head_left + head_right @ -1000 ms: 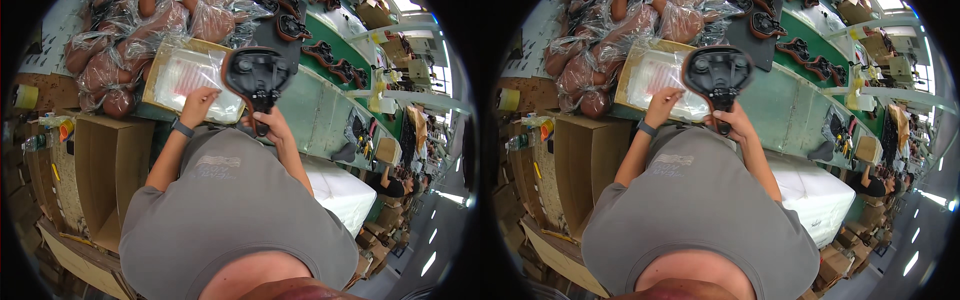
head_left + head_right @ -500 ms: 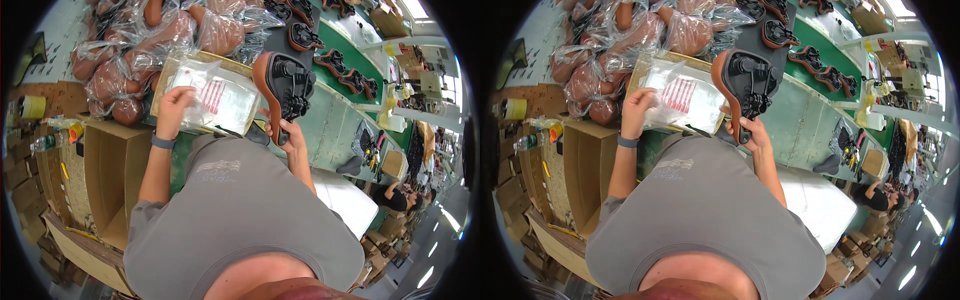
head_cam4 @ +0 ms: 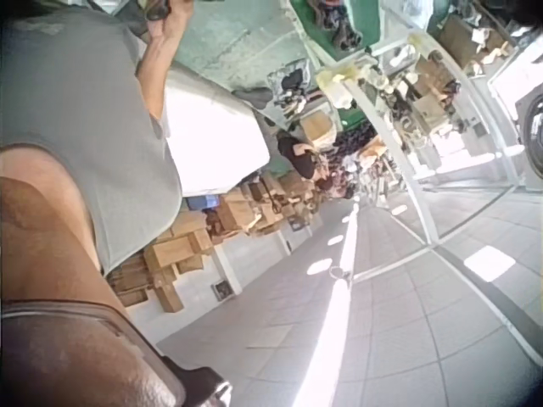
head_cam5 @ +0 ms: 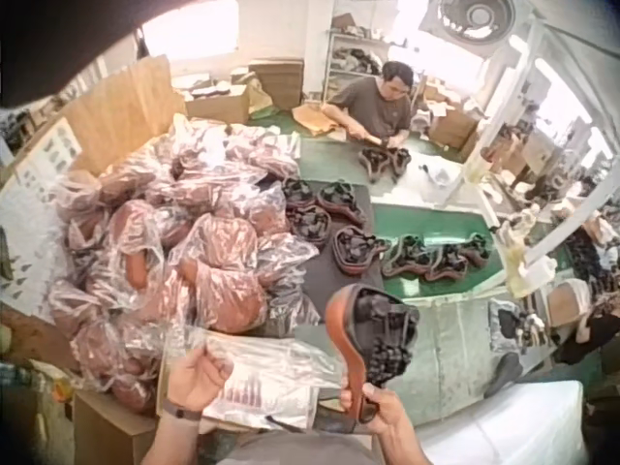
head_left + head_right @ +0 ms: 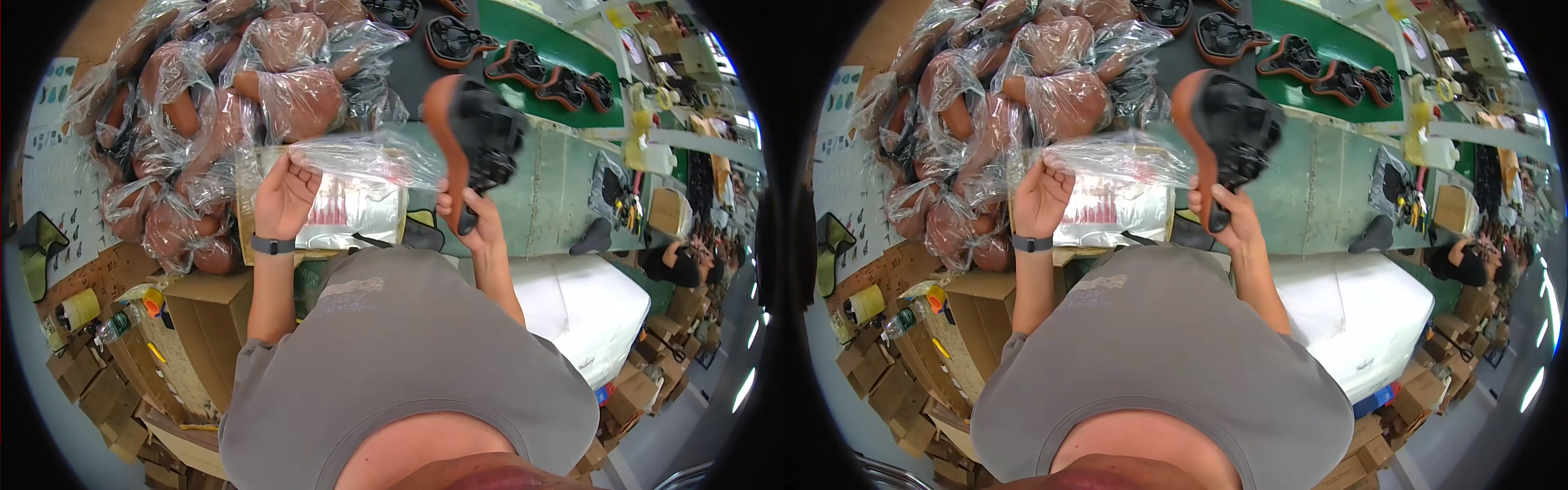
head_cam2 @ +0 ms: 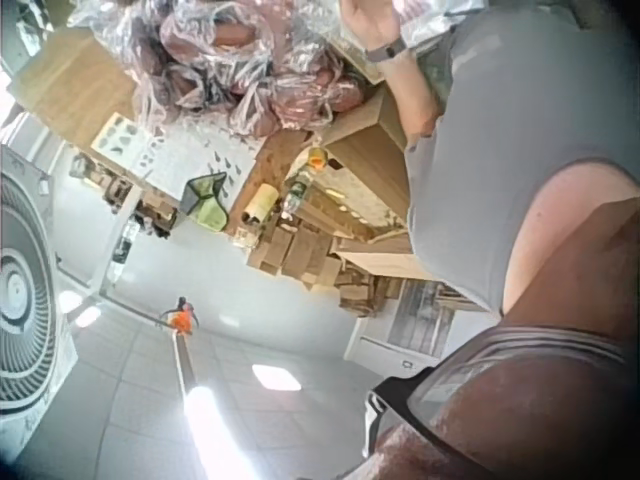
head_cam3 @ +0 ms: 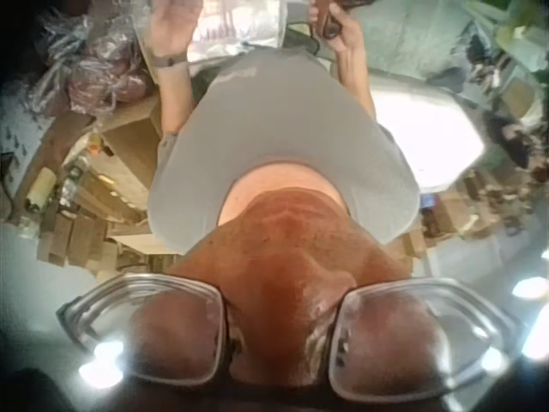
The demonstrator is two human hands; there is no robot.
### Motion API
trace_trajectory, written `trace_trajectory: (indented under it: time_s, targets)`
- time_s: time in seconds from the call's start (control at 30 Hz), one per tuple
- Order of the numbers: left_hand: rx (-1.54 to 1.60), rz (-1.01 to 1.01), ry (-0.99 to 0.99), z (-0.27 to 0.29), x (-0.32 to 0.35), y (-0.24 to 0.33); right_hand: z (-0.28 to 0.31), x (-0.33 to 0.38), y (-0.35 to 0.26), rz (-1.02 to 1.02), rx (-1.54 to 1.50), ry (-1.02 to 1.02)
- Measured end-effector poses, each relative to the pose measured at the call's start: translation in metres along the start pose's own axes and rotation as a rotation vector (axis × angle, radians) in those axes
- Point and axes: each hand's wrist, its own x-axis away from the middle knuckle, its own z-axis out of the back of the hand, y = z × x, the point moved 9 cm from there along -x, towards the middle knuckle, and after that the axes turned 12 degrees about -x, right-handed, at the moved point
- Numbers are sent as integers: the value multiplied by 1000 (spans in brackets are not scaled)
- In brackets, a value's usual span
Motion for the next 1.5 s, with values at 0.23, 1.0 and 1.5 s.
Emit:
trace_trajectory:
  time_s: [0.23,1.0,1.5]
  targets:
    - [-593,91,-166,-108,-88,7,-17,-53,-53,347,866,-151]
    - [-801,-695,1174,124,-12,165,154,-476,-300,433,2578,339]
    - [-2158,-201,-203,105,-73,-281,191,-65,-31,-80,320,345]
